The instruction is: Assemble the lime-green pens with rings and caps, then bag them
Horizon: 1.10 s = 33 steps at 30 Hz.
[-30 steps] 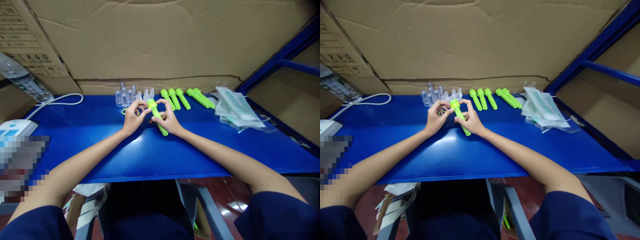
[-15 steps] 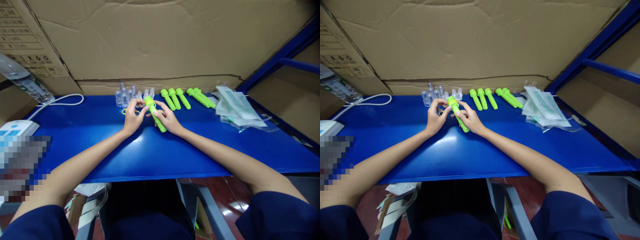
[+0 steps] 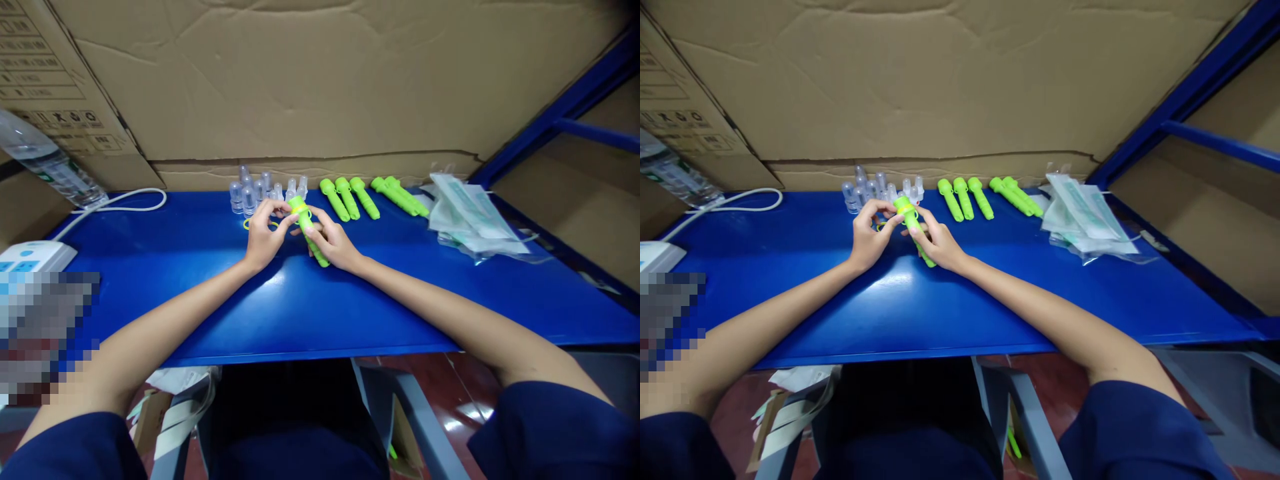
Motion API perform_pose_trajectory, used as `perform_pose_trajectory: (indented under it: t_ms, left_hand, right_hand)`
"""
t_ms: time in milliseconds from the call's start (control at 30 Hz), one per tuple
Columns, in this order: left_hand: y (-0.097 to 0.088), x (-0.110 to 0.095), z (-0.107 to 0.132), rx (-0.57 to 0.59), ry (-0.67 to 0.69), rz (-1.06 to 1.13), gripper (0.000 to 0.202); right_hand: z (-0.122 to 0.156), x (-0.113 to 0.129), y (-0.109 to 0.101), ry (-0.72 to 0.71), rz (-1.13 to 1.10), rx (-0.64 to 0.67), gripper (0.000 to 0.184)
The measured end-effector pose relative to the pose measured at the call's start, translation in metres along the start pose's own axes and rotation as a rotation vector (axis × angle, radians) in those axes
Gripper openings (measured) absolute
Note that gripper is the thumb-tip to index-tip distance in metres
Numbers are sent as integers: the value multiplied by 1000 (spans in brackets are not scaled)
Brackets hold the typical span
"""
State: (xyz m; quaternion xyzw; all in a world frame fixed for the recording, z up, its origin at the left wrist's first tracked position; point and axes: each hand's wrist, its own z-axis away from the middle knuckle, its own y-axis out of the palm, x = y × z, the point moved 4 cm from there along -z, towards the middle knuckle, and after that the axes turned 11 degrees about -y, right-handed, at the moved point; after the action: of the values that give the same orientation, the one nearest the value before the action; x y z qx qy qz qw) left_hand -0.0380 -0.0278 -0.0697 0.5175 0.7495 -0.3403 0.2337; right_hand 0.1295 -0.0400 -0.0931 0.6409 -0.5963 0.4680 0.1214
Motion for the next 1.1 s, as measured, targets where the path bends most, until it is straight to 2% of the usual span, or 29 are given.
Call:
perform_pose_trajectory:
  t_ms: [133, 300, 467, 633, 933, 1100]
  left_hand:
    - [-1, -1, -1, 13, 15, 8, 11]
    - [0, -3, 0, 41, 42, -1, 15]
    - [3, -1, 2, 33, -15, -14, 19]
    - [2, -2, 3, -12, -20, 14, 18]
    - [-1, -7, 2, -45, 84, -27, 15]
    - [-1, -8, 2, -46, 69, -15, 12]
  right_hand:
    - [0, 1, 0, -32, 105, -3, 76]
    - [-1, 1, 1, -36, 167, -11, 69]
    - [-1, 1, 1, -39, 73, -55, 68]
    - [-2, 0, 4, -8, -53, -30, 59]
    - [-3, 3, 3, -66, 9, -30, 60]
    - [-1, 4, 3, -66, 31, -16, 57]
